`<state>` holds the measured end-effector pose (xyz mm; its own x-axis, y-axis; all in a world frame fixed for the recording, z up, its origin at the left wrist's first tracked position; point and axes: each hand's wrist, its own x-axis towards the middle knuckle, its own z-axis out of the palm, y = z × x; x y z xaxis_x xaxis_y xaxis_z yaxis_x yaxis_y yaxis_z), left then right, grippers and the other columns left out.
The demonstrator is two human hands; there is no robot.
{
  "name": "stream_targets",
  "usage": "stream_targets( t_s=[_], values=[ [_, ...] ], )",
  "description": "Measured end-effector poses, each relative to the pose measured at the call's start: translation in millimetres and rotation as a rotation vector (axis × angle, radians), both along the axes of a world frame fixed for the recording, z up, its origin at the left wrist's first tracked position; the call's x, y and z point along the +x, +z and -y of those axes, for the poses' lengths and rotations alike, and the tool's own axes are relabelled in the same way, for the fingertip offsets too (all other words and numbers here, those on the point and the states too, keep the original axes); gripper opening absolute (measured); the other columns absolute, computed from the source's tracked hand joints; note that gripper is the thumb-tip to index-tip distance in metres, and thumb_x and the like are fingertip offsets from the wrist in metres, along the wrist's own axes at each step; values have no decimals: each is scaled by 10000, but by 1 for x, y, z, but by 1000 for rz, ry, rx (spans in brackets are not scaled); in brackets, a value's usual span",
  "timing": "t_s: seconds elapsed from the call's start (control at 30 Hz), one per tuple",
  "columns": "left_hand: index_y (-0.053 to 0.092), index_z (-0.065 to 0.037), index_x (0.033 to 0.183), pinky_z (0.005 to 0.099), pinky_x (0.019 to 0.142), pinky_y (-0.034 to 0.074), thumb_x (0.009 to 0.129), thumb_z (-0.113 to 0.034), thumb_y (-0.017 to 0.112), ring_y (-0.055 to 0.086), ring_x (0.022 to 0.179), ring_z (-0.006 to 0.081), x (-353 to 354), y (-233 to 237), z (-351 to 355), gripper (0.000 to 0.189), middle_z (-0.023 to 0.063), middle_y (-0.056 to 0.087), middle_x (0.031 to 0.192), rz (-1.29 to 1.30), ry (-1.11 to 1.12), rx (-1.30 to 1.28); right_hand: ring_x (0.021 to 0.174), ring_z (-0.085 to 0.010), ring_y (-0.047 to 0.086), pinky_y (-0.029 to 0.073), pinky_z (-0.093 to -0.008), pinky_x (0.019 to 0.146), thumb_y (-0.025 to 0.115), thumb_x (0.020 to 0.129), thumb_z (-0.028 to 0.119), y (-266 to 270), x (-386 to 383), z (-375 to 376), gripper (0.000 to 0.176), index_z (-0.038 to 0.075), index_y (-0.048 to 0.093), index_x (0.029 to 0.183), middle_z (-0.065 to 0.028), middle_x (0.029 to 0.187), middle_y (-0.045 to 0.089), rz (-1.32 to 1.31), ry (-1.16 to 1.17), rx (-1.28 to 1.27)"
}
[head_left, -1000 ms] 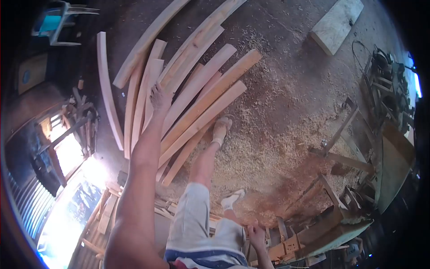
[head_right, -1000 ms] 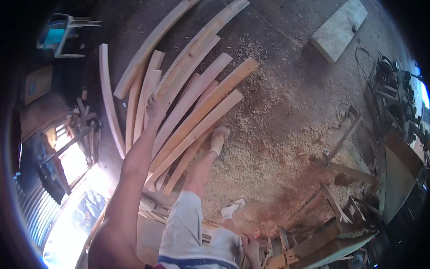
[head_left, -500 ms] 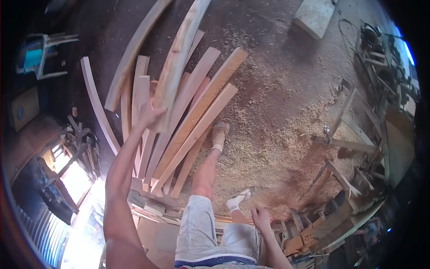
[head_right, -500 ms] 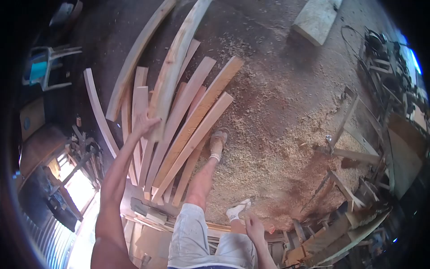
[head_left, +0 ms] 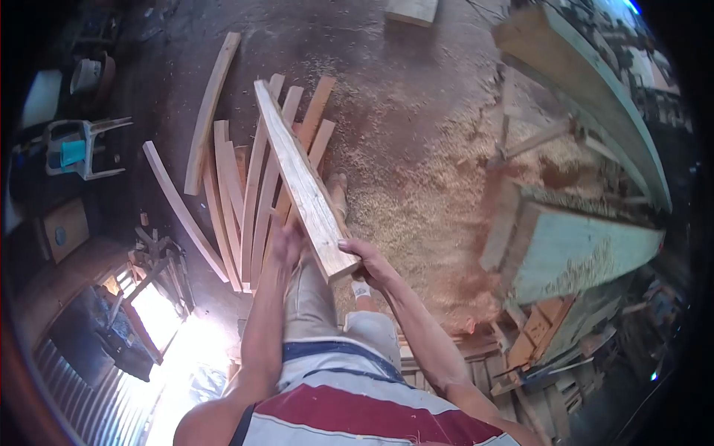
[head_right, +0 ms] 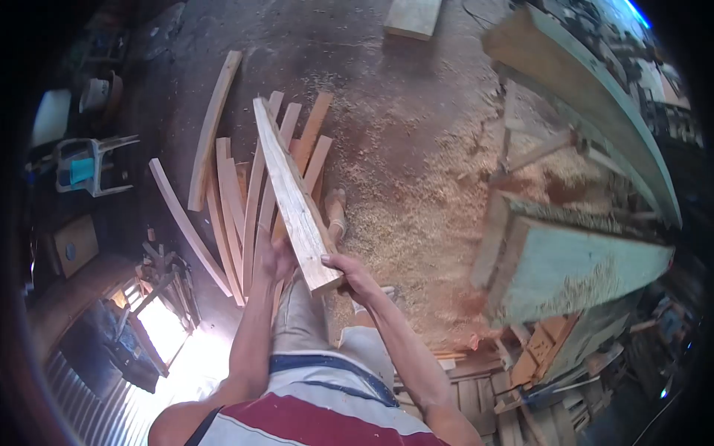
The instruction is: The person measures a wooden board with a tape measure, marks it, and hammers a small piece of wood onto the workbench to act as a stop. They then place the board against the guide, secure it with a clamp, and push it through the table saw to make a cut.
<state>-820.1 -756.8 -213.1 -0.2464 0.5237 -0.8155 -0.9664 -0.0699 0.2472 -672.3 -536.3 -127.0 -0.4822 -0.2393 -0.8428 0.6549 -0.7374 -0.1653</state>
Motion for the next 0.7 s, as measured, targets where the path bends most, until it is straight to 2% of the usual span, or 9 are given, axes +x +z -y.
stream_targets(
  t_s=[0.1, 0.13, 0.2, 0.27, 0.3, 0.33, 0.4, 0.53, 0.7],
  values=[
    [532, -104, 1506, 480, 943, 578, 924, -881, 432, 656, 1200, 313, 18, -7, -46, 976, 155, 641, 1379, 29, 259, 272, 642, -134, 697, 533, -273, 444, 725, 935, 534, 72, 96, 23, 593, 75, 654, 1305, -30, 963, 749, 85, -274, -360],
    [543, -96, 1482, 495, 931, 586, 921, -871, 450, 664, 1169, 322, 31, -22, -53, 961, 163, 646, 1353, 33, 272, 376, 888, -201, 775, 662, -344, 662, 738, 926, 515, 94, 140, 36, 672, 69, 606, 1411, -93, 1176, 760, 195, -433, -364],
    [566, -81, 1435, 525, 906, 602, 915, -851, 485, 681, 1107, 341, 73, -35, -69, 933, 177, 656, 1300, 53, 269, 523, 1197, -285, 717, 610, -472, 1021, 743, 881, 553, 145, 225, 39, 821, 56, 549, 1505, -158, 1439, 659, 282, -627, -440],
    [626, -82, 1339, 568, 870, 624, 948, -768, 547, 703, 1027, 372, 140, -49, -69, 793, 201, 676, 1208, 45, 214, 616, 1188, -337, 712, 601, -528, 982, 680, 892, 584, 153, 346, 47, 831, 45, 546, 1510, -158, 1437, 659, 299, -561, -491],
    [480, -48, 1526, 544, 1005, 566, 755, -977, 577, 629, 1176, 347, 191, -92, -58, 1212, 146, 605, 1338, 193, 272, 536, 1189, -346, 709, 595, -552, 973, 658, 912, 594, 137, 414, 58, 823, 41, 545, 1511, -155, 1440, 658, 267, -605, -494],
    [515, -64, 1492, 574, 1005, 566, 795, -928, 586, 641, 1170, 366, 232, -65, -55, 1112, 167, 624, 1318, 261, 235, 381, 1189, -355, 705, 588, -576, 965, 636, 932, 603, 141, 477, 81, 816, 37, 543, 1513, -152, 1443, 657, 255, -665, -511],
    [585, -98, 1423, 634, 1006, 565, 875, -830, 604, 664, 1160, 404, 299, 5, -87, 915, 209, 660, 1278, 364, 142, 93, 1233, -312, 689, 580, -542, 994, 598, 993, 557, 157, 568, 94, 727, 32, 562, 1495, -145, 1402, 680, 220, -612, -362],
    [415, -175, 1619, 649, 1222, 362, 809, -914, 609, 474, 1450, 425, 426, 44, -116, 1114, 159, 502, 1586, 283, -357, -22, 1296, -282, 657, 529, -498, 1084, 610, 1037, 440, 244, 669, 147, 651, 4, 538, 1514, -148, 1357, 701, 328, -941, 55],
    [438, -132, 1590, 622, 1185, 414, 907, -832, 590, 513, 1418, 397, 552, 44, -142, 990, 181, 533, 1541, 159, -830, -57, 1457, -307, 499, 381, -423, 1197, 876, 798, 570, 300, 720, 228, 1179, 44, 298, 1681, -136, 1620, 500, 396, -1017, 701]
  ],
)
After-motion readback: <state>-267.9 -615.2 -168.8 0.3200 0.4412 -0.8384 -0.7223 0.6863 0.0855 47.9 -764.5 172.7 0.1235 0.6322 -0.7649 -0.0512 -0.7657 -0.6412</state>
